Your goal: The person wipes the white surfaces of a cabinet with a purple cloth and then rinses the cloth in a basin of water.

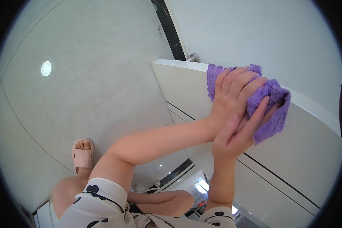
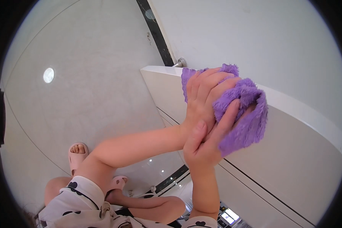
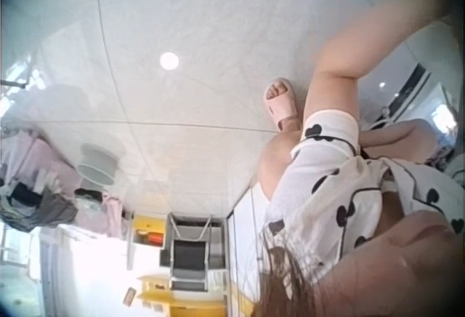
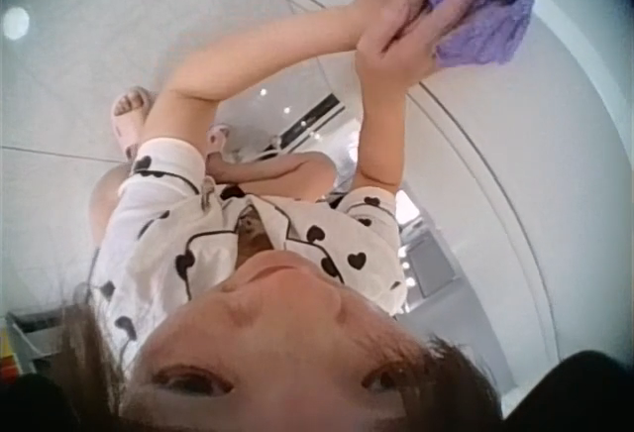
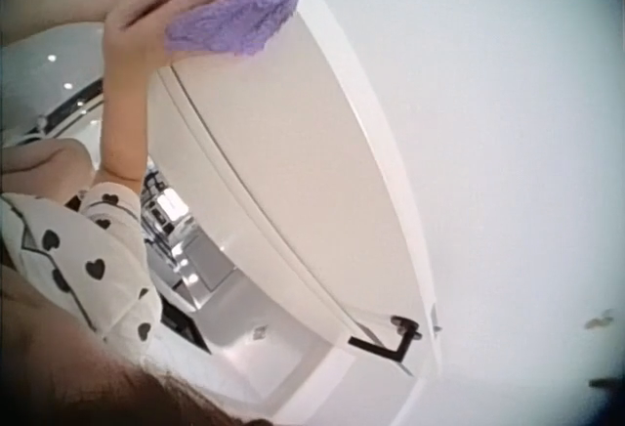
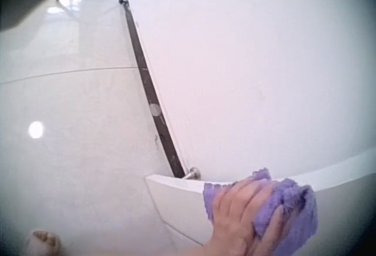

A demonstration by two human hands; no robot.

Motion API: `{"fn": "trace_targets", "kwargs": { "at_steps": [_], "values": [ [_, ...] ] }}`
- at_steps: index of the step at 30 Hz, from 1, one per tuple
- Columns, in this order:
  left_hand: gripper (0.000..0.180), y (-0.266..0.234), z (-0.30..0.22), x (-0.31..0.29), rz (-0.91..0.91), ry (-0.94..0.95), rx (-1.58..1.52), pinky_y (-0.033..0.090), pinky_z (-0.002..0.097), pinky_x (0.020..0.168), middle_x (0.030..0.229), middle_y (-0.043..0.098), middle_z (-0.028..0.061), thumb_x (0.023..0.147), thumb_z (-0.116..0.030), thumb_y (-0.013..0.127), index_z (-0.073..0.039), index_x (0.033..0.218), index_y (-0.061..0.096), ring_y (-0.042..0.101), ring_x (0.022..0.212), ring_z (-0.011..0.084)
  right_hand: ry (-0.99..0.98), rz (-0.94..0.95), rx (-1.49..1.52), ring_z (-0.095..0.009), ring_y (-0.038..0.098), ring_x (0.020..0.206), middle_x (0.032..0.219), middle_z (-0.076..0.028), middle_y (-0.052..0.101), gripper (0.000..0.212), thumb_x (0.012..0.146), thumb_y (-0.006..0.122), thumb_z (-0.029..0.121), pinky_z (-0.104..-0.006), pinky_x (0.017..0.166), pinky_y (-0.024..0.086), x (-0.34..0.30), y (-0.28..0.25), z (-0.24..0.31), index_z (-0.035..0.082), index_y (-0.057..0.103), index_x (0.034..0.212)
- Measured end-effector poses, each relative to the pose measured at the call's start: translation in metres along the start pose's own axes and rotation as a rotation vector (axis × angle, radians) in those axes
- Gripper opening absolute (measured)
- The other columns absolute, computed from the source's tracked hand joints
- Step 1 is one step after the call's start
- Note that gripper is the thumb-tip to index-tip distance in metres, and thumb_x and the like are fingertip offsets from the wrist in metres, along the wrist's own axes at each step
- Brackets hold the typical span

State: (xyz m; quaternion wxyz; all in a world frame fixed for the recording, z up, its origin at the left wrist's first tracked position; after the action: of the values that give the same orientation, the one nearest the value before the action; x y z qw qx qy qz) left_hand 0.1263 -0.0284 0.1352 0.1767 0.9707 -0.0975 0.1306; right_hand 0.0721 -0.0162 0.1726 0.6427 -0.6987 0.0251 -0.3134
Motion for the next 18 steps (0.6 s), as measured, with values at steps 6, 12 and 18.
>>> {"fn": "trace_targets", "kwargs": {
  "at_steps": [6, 12, 18],
  "values": [
    [0.044, -0.032, 0.114, -0.036, 0.061, 0.084, 0.135, 0.038, 0.0413, 0.09, 0.109, 0.054, 0.0089, 0.076, -0.023, 0.065, -0.01, 0.116, 0.053, 0.049, 0.103, 0.0301, -0.261, 0.234, -0.465, -0.034, 0.046, 0.115, 0.119, -0.014, 0.055, 0.041, 0.082, 0.06, 0.034, -0.0509, 0.099, 0.034, -0.027, 0.061, -0.003, 0.008, 0.06, 0.113],
    [0.044, -0.063, 0.194, -0.08, -0.075, -0.347, -0.045, 0.038, 0.0391, 0.091, 0.117, 0.049, 0.0139, 0.081, -0.021, 0.062, -0.005, 0.12, 0.048, 0.045, 0.11, 0.0306, -0.387, 0.404, -0.308, -0.024, 0.042, 0.125, 0.118, -0.01, 0.058, 0.029, 0.085, 0.053, 0.024, -0.0358, 0.11, 0.022, -0.05, 0.164, -0.005, 0.004, 0.061, 0.104],
    [0.053, -0.07, 0.194, -0.115, -0.139, -0.601, 0.008, 0.033, 0.0418, 0.098, 0.13, 0.036, 0.0162, 0.082, -0.021, 0.061, -0.005, 0.129, 0.041, 0.034, 0.121, 0.0323, -0.31, 0.511, -0.149, -0.024, 0.035, 0.13, 0.127, -0.011, 0.052, 0.036, 0.086, 0.053, 0.027, -0.0369, 0.113, 0.017, -0.065, 0.211, 0.0, 0.001, 0.057, 0.111]
  ]
}}
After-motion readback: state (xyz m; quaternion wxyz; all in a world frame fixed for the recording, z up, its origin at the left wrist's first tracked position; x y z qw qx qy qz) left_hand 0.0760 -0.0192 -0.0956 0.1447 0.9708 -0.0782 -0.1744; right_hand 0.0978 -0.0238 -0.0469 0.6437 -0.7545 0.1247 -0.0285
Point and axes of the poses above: each hand's wrist, its own x-axis towards the middle knuckle, its own y-axis out of the palm, z = x × y, the point moved 2 cm from there along x, towards the middle knuckle
